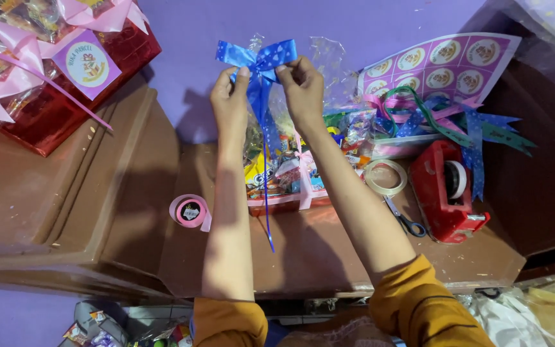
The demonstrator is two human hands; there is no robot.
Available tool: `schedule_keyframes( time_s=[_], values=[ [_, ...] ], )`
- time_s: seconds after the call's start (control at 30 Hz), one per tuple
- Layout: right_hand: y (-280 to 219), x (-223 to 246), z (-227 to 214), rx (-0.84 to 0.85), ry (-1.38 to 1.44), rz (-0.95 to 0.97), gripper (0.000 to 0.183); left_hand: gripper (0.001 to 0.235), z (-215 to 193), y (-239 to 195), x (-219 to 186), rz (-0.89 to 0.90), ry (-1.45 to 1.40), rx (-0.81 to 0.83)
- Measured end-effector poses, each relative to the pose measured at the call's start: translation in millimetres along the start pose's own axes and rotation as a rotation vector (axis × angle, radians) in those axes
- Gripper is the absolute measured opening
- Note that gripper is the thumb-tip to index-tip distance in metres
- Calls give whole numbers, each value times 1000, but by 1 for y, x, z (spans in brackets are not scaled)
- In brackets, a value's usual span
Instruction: Finalizing the decoration of a gift parcel by tying and adjusting a blue ribbon bow.
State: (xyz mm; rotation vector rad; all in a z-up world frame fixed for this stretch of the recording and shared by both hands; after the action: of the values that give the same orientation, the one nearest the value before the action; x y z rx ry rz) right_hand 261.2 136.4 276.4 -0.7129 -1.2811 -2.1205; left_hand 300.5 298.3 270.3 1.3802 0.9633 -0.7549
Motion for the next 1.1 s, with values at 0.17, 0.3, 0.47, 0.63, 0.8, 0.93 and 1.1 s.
schedule_keyframes(
  time_s=[0.17, 0.3, 0.47, 0.63, 0.8, 0.93, 1.1],
  values=[
    [-6, 17, 8, 81, -3, 62, 4, 18, -3, -7, -15, 12, -65, -9],
    [-16, 39, 21, 126, -128, 151, 31, 15, -1, -9, -30, -42, -137, 39],
    [-4, 9, 11, 82, -72, 107, 10, 16, 6, -4, -25, -94, -142, 70],
    [-4, 10, 14, 119, -10, 8, 8, 14, 10, 2, -16, -57, -92, 31],
    [-9, 22, 12, 117, -77, 7, 13, 13, 6, -5, -26, -38, -90, 38],
    [-9, 29, 15, 145, -16, 72, 17, 24, 3, -10, -34, -33, -132, 53],
    [5, 16, 16, 76, 65, 200, 14, 48, 0, -12, -58, -199, -115, 42]
  ],
)
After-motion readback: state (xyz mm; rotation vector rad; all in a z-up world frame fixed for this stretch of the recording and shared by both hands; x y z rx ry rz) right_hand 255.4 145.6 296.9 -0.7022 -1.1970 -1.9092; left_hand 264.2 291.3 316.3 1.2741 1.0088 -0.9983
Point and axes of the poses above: each hand's wrist, its own y-axis towards the middle knuckle, its own z-axis out of the palm, x = y × z, the point moved 6 cm from there along y, towards the middle knuckle, and after that the axes turned 10 degrees about y, right-handed, at the moved point
